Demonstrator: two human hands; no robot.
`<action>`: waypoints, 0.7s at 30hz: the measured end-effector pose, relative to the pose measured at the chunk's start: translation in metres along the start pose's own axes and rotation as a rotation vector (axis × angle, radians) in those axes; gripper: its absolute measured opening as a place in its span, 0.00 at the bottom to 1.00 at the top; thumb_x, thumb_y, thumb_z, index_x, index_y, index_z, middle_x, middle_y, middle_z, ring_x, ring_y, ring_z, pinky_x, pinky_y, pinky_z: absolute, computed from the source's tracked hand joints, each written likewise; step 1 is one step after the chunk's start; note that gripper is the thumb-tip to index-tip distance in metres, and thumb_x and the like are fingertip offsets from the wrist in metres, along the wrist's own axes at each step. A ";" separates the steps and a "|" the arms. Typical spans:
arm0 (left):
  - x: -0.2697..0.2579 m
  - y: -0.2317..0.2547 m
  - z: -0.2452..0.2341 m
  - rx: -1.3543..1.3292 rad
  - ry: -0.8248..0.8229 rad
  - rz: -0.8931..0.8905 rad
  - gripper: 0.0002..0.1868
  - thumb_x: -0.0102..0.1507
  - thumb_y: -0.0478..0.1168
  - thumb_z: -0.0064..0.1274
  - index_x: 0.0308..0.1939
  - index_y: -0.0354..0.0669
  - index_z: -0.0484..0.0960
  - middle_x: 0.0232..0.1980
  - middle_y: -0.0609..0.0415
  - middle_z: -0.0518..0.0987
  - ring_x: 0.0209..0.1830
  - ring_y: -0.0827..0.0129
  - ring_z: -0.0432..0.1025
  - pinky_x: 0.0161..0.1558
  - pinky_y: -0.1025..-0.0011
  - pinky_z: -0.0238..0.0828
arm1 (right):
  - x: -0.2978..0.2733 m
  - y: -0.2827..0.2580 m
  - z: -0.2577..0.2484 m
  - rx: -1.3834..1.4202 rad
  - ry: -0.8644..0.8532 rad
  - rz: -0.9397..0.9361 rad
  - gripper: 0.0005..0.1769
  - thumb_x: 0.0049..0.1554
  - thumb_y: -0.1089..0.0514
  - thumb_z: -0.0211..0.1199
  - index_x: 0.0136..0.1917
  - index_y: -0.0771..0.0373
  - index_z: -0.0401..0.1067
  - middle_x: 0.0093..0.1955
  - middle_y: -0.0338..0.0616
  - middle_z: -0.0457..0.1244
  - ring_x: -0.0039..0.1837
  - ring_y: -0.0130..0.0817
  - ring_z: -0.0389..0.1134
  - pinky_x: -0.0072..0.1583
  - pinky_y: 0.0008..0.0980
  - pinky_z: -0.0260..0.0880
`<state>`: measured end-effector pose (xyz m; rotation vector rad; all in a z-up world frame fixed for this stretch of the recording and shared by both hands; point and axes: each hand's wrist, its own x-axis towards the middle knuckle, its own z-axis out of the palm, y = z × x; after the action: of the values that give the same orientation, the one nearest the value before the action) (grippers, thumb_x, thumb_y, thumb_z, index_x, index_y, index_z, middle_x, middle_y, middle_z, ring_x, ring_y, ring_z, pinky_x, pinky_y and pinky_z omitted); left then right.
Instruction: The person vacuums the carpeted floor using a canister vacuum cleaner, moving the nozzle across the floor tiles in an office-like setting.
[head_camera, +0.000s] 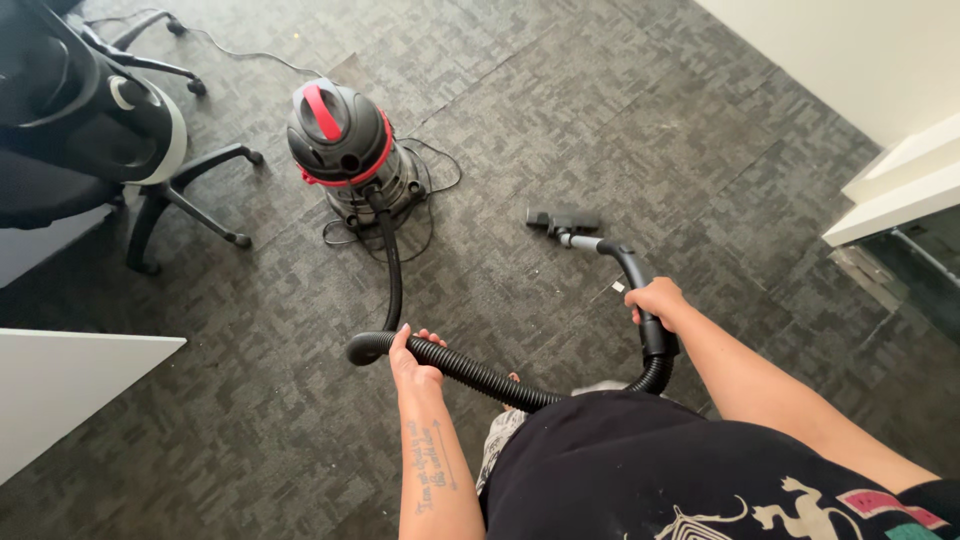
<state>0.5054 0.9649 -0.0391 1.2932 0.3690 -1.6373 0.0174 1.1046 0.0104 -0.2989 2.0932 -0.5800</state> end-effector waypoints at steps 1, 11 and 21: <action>-0.005 -0.005 -0.003 -0.002 -0.001 0.005 0.17 0.71 0.48 0.70 0.41 0.46 0.78 0.37 0.53 0.84 0.33 0.57 0.79 0.42 0.53 0.80 | -0.004 0.006 -0.002 -0.016 -0.006 -0.006 0.12 0.57 0.64 0.79 0.49 0.78 0.82 0.37 0.53 0.75 0.35 0.42 0.77 0.41 0.45 0.79; -0.068 -0.102 -0.078 0.023 -0.036 0.005 0.17 0.73 0.50 0.67 0.38 0.49 0.76 0.33 0.54 0.81 0.31 0.58 0.77 0.40 0.53 0.80 | -0.023 0.104 -0.063 -0.064 -0.030 -0.036 0.13 0.57 0.64 0.78 0.51 0.77 0.82 0.37 0.52 0.75 0.35 0.40 0.77 0.42 0.44 0.78; -0.133 -0.104 -0.210 -0.081 0.019 0.055 0.18 0.72 0.52 0.67 0.35 0.50 0.78 0.32 0.58 0.80 0.32 0.62 0.76 0.41 0.57 0.79 | -0.024 0.144 -0.044 -0.116 -0.048 -0.124 0.14 0.55 0.66 0.75 0.51 0.81 0.83 0.37 0.54 0.75 0.34 0.41 0.77 0.41 0.41 0.78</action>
<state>0.5338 1.2329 -0.0377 1.2485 0.4044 -1.5496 -0.0043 1.2516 -0.0253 -0.5079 2.0757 -0.5196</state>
